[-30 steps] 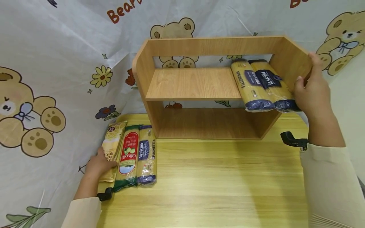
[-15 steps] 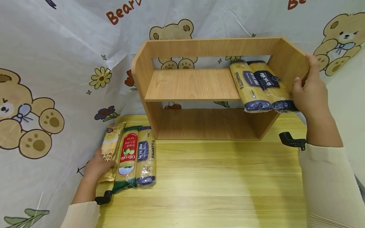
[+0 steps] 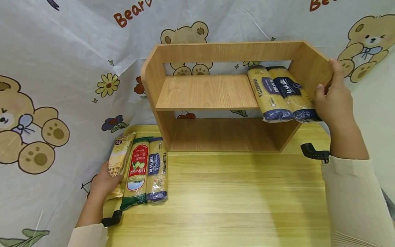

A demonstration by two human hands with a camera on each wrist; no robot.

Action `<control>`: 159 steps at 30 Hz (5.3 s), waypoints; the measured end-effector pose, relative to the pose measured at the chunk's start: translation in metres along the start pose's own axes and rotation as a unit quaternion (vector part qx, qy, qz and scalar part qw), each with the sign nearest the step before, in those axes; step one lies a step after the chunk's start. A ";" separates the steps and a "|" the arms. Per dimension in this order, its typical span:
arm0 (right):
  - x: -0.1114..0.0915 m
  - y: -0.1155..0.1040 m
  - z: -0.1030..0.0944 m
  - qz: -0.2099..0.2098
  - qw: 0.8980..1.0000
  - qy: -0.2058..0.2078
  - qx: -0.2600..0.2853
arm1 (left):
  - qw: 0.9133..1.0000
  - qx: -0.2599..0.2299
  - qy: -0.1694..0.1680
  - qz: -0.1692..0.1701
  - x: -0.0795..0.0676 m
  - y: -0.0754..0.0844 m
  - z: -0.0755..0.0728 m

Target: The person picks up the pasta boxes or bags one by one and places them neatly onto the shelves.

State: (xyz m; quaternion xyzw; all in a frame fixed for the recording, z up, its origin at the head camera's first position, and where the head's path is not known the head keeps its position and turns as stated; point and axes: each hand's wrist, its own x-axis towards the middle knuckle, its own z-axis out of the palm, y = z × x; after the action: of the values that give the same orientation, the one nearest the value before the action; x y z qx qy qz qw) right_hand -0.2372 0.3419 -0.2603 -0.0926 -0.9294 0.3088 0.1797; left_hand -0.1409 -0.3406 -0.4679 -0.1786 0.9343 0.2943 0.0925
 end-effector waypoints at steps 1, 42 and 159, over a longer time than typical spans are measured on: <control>0.000 0.000 0.000 0.000 1.000 0.000 0.000 | 1.000 -0.001 0.000 0.000 -0.001 0.000 0.000; 0.000 0.000 0.001 0.000 1.000 0.001 0.002 | 0.996 -0.048 0.058 0.040 -0.041 0.022 -0.004; 0.000 0.000 0.001 -0.004 1.000 0.009 -0.009 | 0.957 -0.108 0.145 0.229 -0.082 0.180 0.009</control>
State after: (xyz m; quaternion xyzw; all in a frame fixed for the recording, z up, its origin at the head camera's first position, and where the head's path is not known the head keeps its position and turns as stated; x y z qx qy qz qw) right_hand -0.2378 0.3420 -0.2610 -0.0930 -0.9309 0.2989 0.1881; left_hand -0.1350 -0.1756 -0.3594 -0.0097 0.9164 0.3774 -0.1331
